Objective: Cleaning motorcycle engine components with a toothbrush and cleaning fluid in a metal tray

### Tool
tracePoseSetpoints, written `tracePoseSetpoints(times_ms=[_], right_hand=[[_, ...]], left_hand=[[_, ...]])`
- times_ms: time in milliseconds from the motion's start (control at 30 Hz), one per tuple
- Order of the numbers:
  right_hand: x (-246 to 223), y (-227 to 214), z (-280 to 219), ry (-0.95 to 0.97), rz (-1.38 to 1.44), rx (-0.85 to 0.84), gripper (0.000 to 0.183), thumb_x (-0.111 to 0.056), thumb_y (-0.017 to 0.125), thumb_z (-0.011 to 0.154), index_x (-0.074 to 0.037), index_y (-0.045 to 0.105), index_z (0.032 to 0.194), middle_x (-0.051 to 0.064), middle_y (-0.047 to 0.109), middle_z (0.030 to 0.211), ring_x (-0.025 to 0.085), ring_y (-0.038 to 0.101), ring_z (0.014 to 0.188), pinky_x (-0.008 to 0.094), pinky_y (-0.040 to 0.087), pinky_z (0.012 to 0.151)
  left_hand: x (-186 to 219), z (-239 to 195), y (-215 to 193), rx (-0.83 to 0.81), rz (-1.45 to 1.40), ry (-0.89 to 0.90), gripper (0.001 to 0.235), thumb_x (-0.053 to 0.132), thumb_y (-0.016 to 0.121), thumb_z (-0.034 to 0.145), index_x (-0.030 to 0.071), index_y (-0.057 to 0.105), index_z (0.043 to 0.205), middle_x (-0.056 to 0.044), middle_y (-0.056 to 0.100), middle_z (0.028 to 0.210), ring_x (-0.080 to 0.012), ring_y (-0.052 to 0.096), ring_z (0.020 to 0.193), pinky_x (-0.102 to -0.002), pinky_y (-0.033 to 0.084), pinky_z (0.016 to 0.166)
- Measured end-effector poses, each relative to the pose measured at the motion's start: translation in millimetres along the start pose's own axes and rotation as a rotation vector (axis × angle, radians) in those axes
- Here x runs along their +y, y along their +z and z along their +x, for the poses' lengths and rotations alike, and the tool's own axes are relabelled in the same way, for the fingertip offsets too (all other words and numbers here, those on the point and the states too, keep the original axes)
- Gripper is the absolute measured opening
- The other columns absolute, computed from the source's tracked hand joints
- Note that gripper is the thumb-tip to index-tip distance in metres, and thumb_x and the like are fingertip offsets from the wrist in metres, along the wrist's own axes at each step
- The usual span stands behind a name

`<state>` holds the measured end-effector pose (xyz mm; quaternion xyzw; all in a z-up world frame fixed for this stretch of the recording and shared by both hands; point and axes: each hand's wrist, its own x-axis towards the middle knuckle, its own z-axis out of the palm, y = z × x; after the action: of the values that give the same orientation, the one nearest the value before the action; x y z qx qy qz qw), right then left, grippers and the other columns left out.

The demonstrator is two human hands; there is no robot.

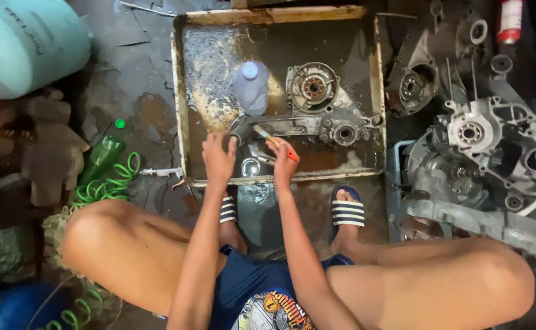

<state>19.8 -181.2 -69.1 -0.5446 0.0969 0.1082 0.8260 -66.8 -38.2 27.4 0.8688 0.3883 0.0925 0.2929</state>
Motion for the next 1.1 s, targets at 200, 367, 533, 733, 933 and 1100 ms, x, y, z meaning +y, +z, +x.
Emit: tracePoseSetpoints(times_ms=[200,367,533,733,933,1100], right_hand=[[8,10,16,0.033,0.000,-0.076,0.031,-0.010,0.054,0.097,0.015,0.070,0.104,0.040,0.069,0.100,0.045,0.075,0.084,0.044,0.066,0.079],[-25,17,18,0.080,0.007,-0.138,0.039,-0.022,0.051,0.103,0.012,0.070,0.098,0.037,0.071,0.101,0.044,0.076,0.080,0.042,0.067,0.074],[-36,20,22,0.032,-0.120,-0.141,0.047,-0.025,0.047,0.108,0.014,0.072,0.096,0.038,0.071,0.090,0.041,0.076,0.072,0.039,0.067,0.065],[-49,18,17,-0.020,-0.162,-0.160,0.046,-0.018,0.044,0.107,0.014,0.072,0.087,0.035,0.072,0.085,0.036,0.075,0.062,0.035,0.067,0.059],[-30,5,23,-0.057,-0.201,-0.161,0.046,-0.018,0.043,0.109,0.011,0.073,0.091,0.031,0.074,0.090,0.032,0.075,0.065,0.033,0.067,0.064],[-13,4,26,0.041,0.066,-0.045,0.042,-0.020,0.048,0.107,0.013,0.067,0.092,0.038,0.070,0.093,0.040,0.075,0.070,0.035,0.068,0.064]], left_hand=[[-4,-17,9,0.155,-0.180,-0.049,0.029,0.023,0.079,0.093,0.020,0.074,0.122,-0.003,0.065,0.113,-0.0364,0.065,0.108,-0.054,0.053,0.093],[-21,-1,25,0.204,-0.319,-0.030,0.030,0.019,0.090,0.080,0.019,0.080,0.109,-0.002,0.070,0.102,-0.0301,0.070,0.101,-0.042,0.053,0.096],[-24,6,34,0.215,-0.229,-0.073,0.033,0.026,0.096,0.069,0.024,0.081,0.098,0.006,0.072,0.093,-0.0217,0.069,0.095,-0.039,0.052,0.093],[-28,7,48,0.243,-0.146,-0.093,0.027,0.026,0.096,0.069,0.022,0.078,0.089,0.005,0.072,0.088,-0.0202,0.068,0.093,-0.037,0.041,0.100],[-29,14,52,0.207,-0.097,-0.112,0.028,0.026,0.097,0.067,0.020,0.079,0.088,0.004,0.073,0.087,-0.0202,0.067,0.091,-0.037,0.037,0.102],[-39,19,60,0.169,-0.085,-0.097,0.025,0.023,0.095,0.069,0.016,0.078,0.086,0.001,0.072,0.085,-0.0234,0.067,0.090,-0.038,0.037,0.103]])
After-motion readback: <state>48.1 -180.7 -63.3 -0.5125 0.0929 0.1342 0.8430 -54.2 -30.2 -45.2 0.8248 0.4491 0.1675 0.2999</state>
